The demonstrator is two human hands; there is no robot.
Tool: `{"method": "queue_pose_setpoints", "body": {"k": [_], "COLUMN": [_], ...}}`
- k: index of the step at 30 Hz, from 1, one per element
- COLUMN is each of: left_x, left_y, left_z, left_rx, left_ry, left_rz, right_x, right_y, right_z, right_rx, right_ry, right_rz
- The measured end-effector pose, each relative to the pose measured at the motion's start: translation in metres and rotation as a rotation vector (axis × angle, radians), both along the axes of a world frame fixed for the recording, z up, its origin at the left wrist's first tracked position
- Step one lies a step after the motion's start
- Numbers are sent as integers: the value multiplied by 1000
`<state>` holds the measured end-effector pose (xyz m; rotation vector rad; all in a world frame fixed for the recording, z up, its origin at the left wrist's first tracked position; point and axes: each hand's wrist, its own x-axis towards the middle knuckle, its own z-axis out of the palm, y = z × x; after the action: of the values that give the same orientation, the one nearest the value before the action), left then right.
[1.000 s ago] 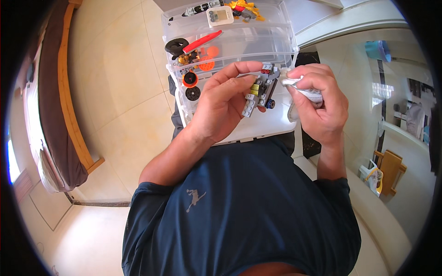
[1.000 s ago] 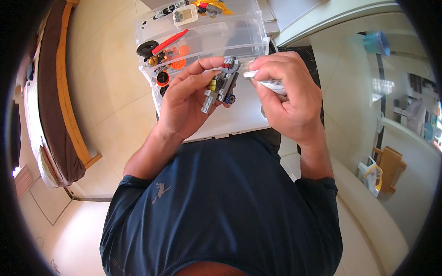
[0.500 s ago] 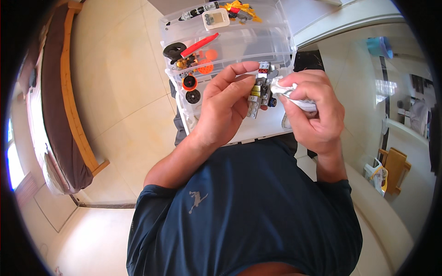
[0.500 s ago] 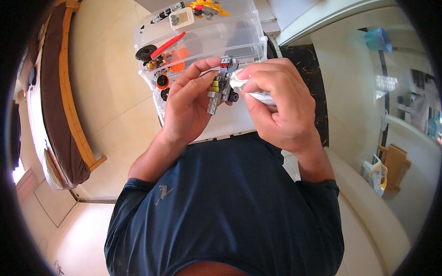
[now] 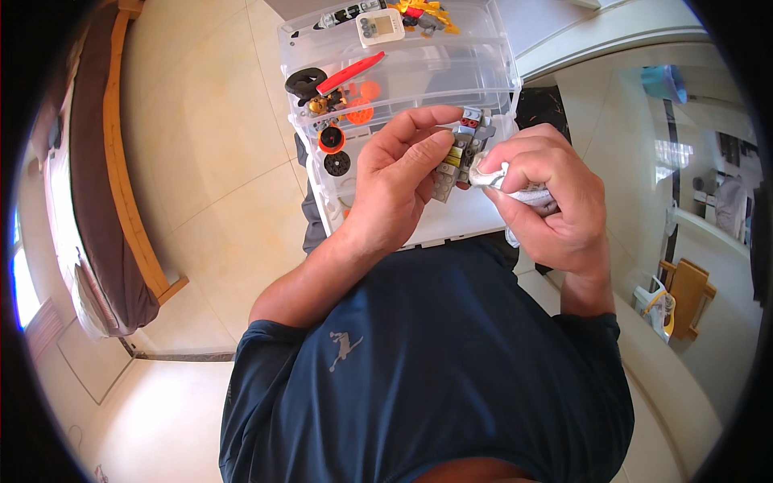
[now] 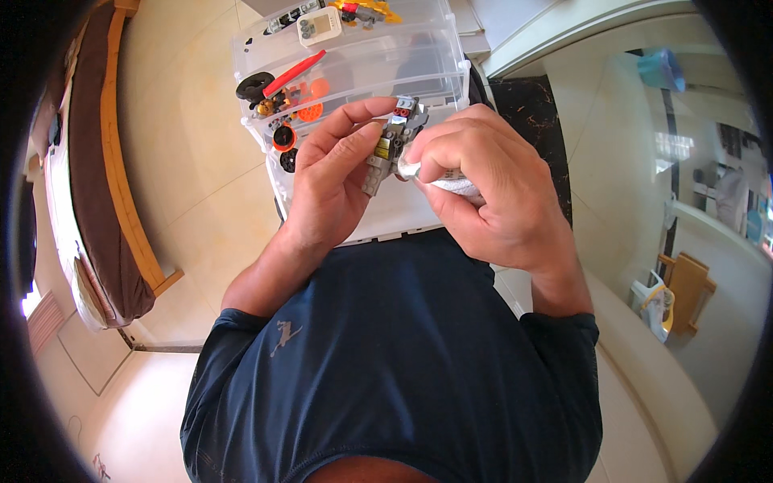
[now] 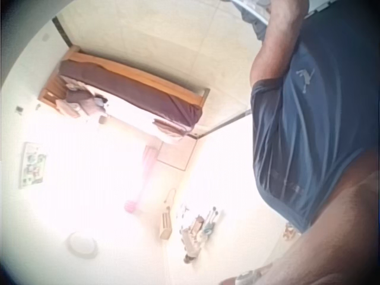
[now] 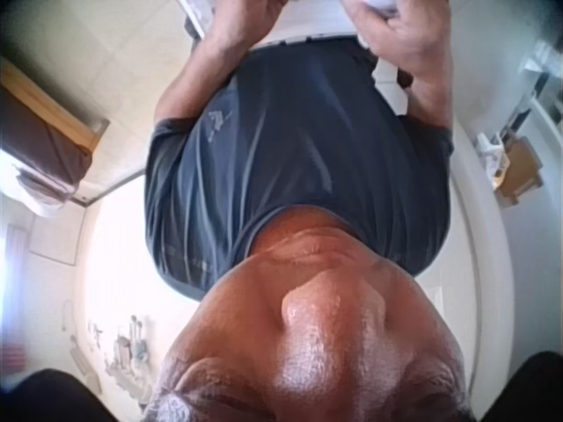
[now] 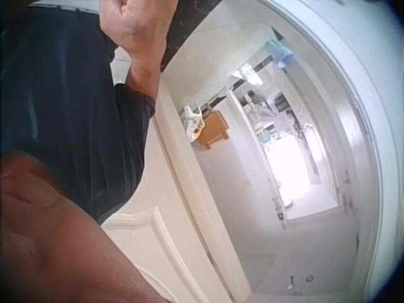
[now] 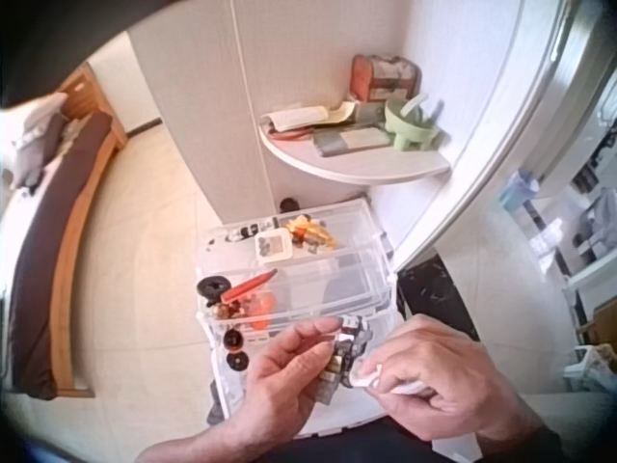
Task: The person wipes various plastic toy pieces and a small figurine using a white cloth, removing items from a transparent container and returning them after cleaning.
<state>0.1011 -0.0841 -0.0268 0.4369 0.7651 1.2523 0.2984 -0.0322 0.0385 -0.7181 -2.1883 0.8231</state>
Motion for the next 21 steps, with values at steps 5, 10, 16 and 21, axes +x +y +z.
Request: {"method": "queue_pose_setpoints", "body": {"k": [5,10,16,21], "left_x": [-2,-2,-5,-2], "left_y": [2,2,1,0], "left_z": [1,-1,-1,-1], "left_rx": [9,4,7,30], "left_ry": [-30,-85,-61,-60], "left_rz": [-12,1,-16,-14], "right_x": [2,1,2,-2], "right_y": [8,-2,0,-8], "right_z": [-9,-16,-23,-18], "right_rx": [69,-69,46,-13], "right_ry": [-29,114,91,160], "right_rz": [-119,-150,-139,-155]}}
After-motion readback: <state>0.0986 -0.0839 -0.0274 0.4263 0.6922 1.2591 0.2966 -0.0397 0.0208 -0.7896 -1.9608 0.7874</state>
